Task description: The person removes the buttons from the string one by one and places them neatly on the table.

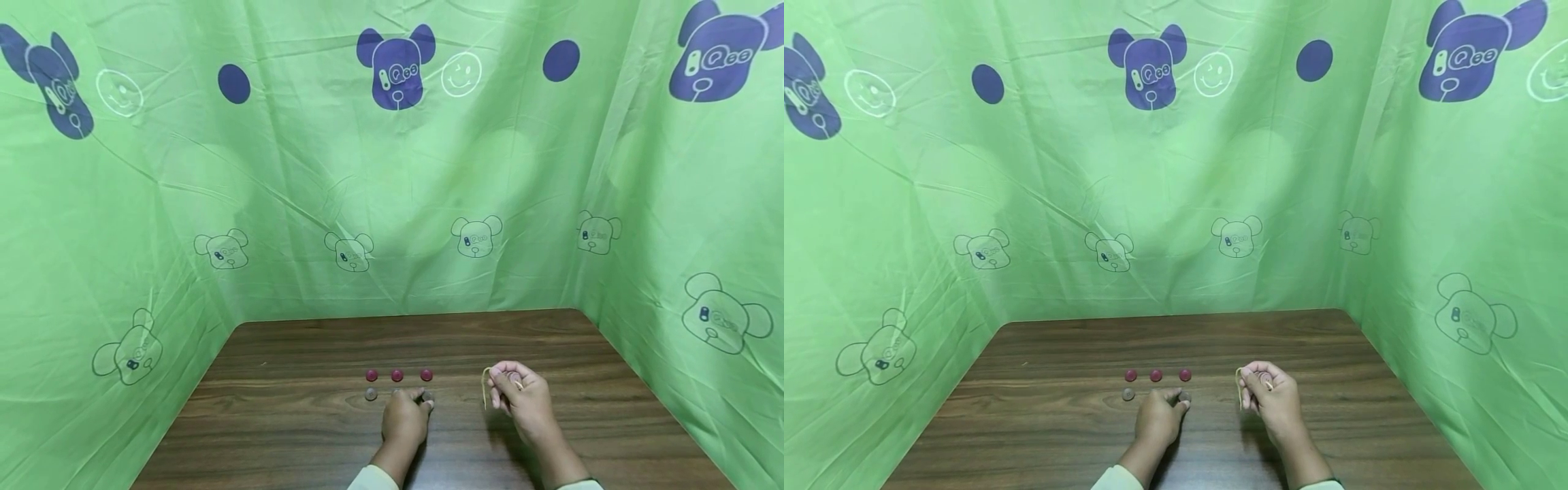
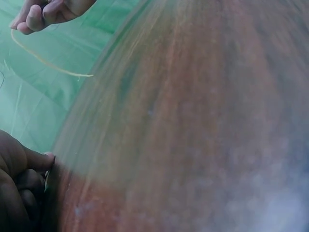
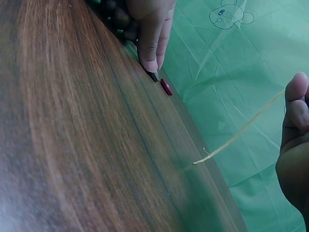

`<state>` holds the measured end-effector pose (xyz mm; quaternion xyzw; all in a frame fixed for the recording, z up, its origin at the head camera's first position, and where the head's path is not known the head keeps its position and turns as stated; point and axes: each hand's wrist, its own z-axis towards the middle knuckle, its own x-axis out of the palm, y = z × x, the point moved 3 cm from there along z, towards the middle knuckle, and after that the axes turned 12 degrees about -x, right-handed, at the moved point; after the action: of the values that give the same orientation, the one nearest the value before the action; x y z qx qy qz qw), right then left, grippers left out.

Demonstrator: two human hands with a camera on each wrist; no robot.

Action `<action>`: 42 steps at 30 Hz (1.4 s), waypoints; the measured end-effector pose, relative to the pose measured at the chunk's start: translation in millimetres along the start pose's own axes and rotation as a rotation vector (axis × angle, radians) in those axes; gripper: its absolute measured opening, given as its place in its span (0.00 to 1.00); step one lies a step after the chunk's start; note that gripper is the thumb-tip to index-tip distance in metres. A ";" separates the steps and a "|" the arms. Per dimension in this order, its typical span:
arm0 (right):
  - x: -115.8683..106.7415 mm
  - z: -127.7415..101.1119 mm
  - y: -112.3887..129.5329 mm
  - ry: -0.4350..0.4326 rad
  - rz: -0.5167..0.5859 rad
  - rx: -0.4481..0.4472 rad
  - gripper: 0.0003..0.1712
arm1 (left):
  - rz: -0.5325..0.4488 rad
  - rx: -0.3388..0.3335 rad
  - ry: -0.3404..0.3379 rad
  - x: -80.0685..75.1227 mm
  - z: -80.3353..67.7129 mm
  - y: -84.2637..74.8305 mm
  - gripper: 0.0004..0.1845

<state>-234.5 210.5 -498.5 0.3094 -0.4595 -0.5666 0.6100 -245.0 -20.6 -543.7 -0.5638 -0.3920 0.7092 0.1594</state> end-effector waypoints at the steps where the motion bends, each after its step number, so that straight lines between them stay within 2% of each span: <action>1: 0.1 0.0 0.0 0.001 -0.003 0.001 0.08 | 0.005 -0.003 0.001 -0.1 -0.3 0.0 0.15; 5: 0.6 -0.4 -0.4 -0.002 -0.017 0.015 0.08 | 0.014 -0.031 0.023 -3.5 -1.7 -3.6 0.15; 13: 0.4 0.0 -0.9 0.006 -0.035 0.036 0.13 | 0.038 -0.031 0.022 -2.6 -2.1 -4.4 0.15; 20: 0.5 0.6 -2.1 0.000 -0.035 0.049 0.11 | 0.044 -0.035 0.028 -3.6 -2.8 -5.4 0.15; 25: 1.0 0.0 -3.3 0.000 -0.041 0.035 0.09 | 0.051 -0.011 0.021 -3.2 -2.0 -3.9 0.16; 27: 1.4 0.1 -3.2 0.006 -0.052 0.009 0.10 | 0.059 0.012 -0.001 3.1 1.6 2.3 0.17; 30: 2.5 0.7 -3.5 0.010 -0.067 -0.030 0.11 | 0.013 0.030 0.001 4.1 2.3 6.2 0.19; 33: 3.1 0.9 -3.9 0.012 -0.090 -0.039 0.12 | -0.071 0.016 0.045 1.9 0.4 7.3 0.21; 39: 4.5 -1.1 -3.5 0.044 -0.175 0.040 0.16 | -0.190 -0.005 0.092 -3.3 -2.1 7.4 0.22; 42: 5.6 -1.7 -3.5 0.067 -0.202 0.085 0.15 | -0.286 -0.003 0.099 -4.0 -2.1 9.9 0.23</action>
<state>-234.7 204.2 -501.1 0.3987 -0.4288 -0.5945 0.5511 -239.7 -28.8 -548.4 -0.5368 -0.4609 0.6500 0.2772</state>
